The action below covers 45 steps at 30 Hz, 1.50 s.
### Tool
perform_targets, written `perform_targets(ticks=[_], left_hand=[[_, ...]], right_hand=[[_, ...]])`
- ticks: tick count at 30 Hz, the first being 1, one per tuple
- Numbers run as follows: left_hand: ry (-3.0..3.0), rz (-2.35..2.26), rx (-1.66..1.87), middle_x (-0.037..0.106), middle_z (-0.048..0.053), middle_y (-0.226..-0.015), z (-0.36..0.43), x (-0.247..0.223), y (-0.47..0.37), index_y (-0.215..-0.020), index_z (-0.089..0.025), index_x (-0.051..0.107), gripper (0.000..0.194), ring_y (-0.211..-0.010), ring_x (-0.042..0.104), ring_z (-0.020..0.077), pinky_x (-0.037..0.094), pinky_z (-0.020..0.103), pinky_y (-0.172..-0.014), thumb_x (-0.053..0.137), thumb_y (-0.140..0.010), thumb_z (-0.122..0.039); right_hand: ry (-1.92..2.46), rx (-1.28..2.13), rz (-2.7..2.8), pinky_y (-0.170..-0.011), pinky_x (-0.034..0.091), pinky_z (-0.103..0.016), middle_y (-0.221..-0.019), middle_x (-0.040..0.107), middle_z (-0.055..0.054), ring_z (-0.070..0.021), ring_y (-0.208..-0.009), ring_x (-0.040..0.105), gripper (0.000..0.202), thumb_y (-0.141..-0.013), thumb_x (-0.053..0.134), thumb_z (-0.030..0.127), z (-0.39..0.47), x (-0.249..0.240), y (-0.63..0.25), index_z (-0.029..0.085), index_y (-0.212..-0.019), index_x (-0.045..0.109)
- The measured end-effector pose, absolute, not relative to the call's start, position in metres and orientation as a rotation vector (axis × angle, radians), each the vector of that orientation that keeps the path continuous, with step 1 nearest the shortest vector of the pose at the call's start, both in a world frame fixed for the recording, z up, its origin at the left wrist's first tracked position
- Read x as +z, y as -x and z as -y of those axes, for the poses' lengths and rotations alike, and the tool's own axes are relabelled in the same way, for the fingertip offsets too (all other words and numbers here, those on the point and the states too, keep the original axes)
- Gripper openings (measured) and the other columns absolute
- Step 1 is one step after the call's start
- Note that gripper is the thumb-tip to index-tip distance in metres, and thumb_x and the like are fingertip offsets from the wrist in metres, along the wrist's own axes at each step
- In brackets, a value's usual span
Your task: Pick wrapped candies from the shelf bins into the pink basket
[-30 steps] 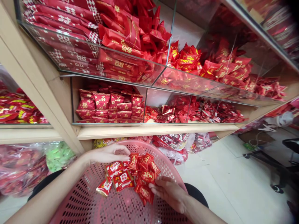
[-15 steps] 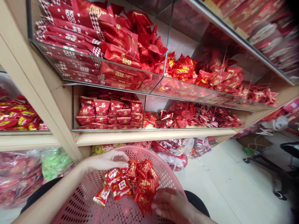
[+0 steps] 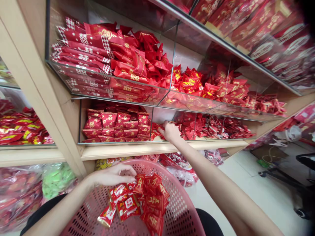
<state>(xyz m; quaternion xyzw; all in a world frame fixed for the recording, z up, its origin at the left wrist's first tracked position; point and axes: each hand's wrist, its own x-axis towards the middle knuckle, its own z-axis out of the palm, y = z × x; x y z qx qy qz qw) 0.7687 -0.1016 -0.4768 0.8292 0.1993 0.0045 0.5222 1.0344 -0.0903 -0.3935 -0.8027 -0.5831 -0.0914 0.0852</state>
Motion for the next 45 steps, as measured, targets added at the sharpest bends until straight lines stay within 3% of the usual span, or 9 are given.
perform_targets(ticks=[3, 9, 13, 19, 24, 27, 32, 39, 45], left_hand=[[-1.992, -0.479, 0.027, 0.062, 0.002, -0.100, 0.100, -0.481, -0.768, -0.102, -0.022, 0.061, 0.039, -0.091, 0.054, 0.0162, 0.041, 0.026, -0.079, 0.050, -0.078, -0.051], [-1.984, -0.488, 0.038, 0.062, 0.002, -0.101, 0.100, -0.483, -0.765, -0.102, -0.022, 0.060, 0.040, -0.091, 0.054, 0.0165, 0.041, 0.026, -0.077, 0.051, -0.077, -0.052], [-2.007, -0.486, 0.028, 0.062, 0.002, -0.102, 0.101, -0.479, -0.765, -0.102, -0.022, 0.060, 0.040, -0.092, 0.054, 0.0167, 0.041, 0.026, -0.079, 0.050, -0.078, -0.051], [-2.005, -0.480, 0.015, 0.062, 0.002, -0.101, 0.101, -0.478, -0.767, -0.101, -0.021, 0.060, 0.038, -0.090, 0.054, 0.0161, 0.041, 0.026, -0.079, 0.050, -0.078, -0.049], [-1.988, -0.475, -0.007, 0.063, 0.002, -0.100, 0.103, -0.472, -0.768, -0.101, -0.022, 0.060, 0.038, -0.090, 0.055, 0.0163, 0.041, 0.026, -0.078, 0.049, -0.079, -0.050], [-1.984, -0.499, -0.035, 0.062, 0.002, -0.101, 0.104, -0.469, -0.769, -0.102, -0.022, 0.060, 0.039, -0.090, 0.054, 0.0166, 0.041, 0.026, -0.078, 0.049, -0.079, -0.051], [-1.982, -0.508, -0.043, 0.061, 0.001, -0.101, 0.102, -0.473, -0.772, -0.102, -0.023, 0.059, 0.039, -0.091, 0.054, 0.0159, 0.041, 0.026, -0.079, 0.049, -0.078, -0.052], [-1.991, -0.524, -0.066, 0.061, 0.001, -0.103, 0.102, -0.473, -0.771, -0.102, -0.022, 0.060, 0.039, -0.092, 0.054, 0.0166, 0.041, 0.026, -0.080, 0.049, -0.078, -0.051], [-2.005, -0.514, -0.057, 0.062, 0.000, -0.102, 0.104, -0.466, -0.773, -0.101, -0.024, 0.060, 0.037, -0.092, 0.054, 0.0161, 0.041, 0.027, -0.082, 0.049, -0.078, -0.051]], right_hand=[[2.588, -0.224, 1.709, -0.081, 0.040, -0.040, -0.100, 0.061, -0.021, -0.0309, -0.103, 0.053, 0.046, -0.076, 0.056, 0.042, 0.067, -0.402, -1.028, 0.009, -0.107, 0.048], [2.619, -0.171, 1.635, -0.081, 0.041, -0.042, -0.101, 0.060, -0.022, -0.0319, -0.102, 0.055, 0.046, -0.073, 0.057, 0.034, 0.060, -0.399, -1.028, 0.009, -0.109, 0.046], [2.560, -0.086, 1.555, -0.075, 0.045, -0.040, -0.101, 0.060, -0.021, -0.0327, -0.096, 0.058, 0.048, -0.072, 0.055, 0.038, 0.068, -0.389, -1.044, 0.009, -0.109, 0.045], [2.260, 0.029, 1.361, -0.075, 0.047, -0.034, -0.086, 0.064, -0.013, -0.0264, -0.090, 0.060, 0.030, -0.066, 0.059, 0.036, 0.079, -0.379, -1.070, 0.013, -0.085, 0.053], [1.654, 0.499, 1.054, -0.069, 0.052, -0.029, -0.071, 0.062, -0.003, -0.0175, -0.073, 0.064, 0.024, -0.066, 0.065, 0.028, 0.113, -0.370, -1.071, 0.017, -0.078, 0.048], [1.338, 0.749, 0.947, -0.074, 0.052, -0.028, -0.075, 0.062, 0.000, -0.0144, -0.073, 0.065, 0.029, -0.064, 0.070, 0.024, 0.154, -0.367, -1.062, 0.017, -0.083, 0.049], [1.247, 1.202, 0.858, -0.081, 0.049, -0.027, -0.087, 0.061, 0.002, -0.0114, -0.081, 0.062, 0.031, -0.064, 0.071, 0.020, 0.227, -0.392, -1.040, 0.019, -0.091, 0.054], [1.366, 1.498, 1.055, -0.065, 0.042, -0.020, -0.080, 0.058, 0.002, -0.0082, -0.068, 0.054, 0.030, -0.065, 0.070, 0.021, 0.266, -0.449, -1.032, 0.019, -0.090, 0.055], [1.621, 1.505, 1.521, -0.047, 0.026, -0.018, -0.059, 0.043, 0.007, -0.0056, -0.050, 0.035, 0.026, -0.066, 0.062, 0.015, 0.258, -0.464, -1.053, 0.018, -0.092, 0.060]])
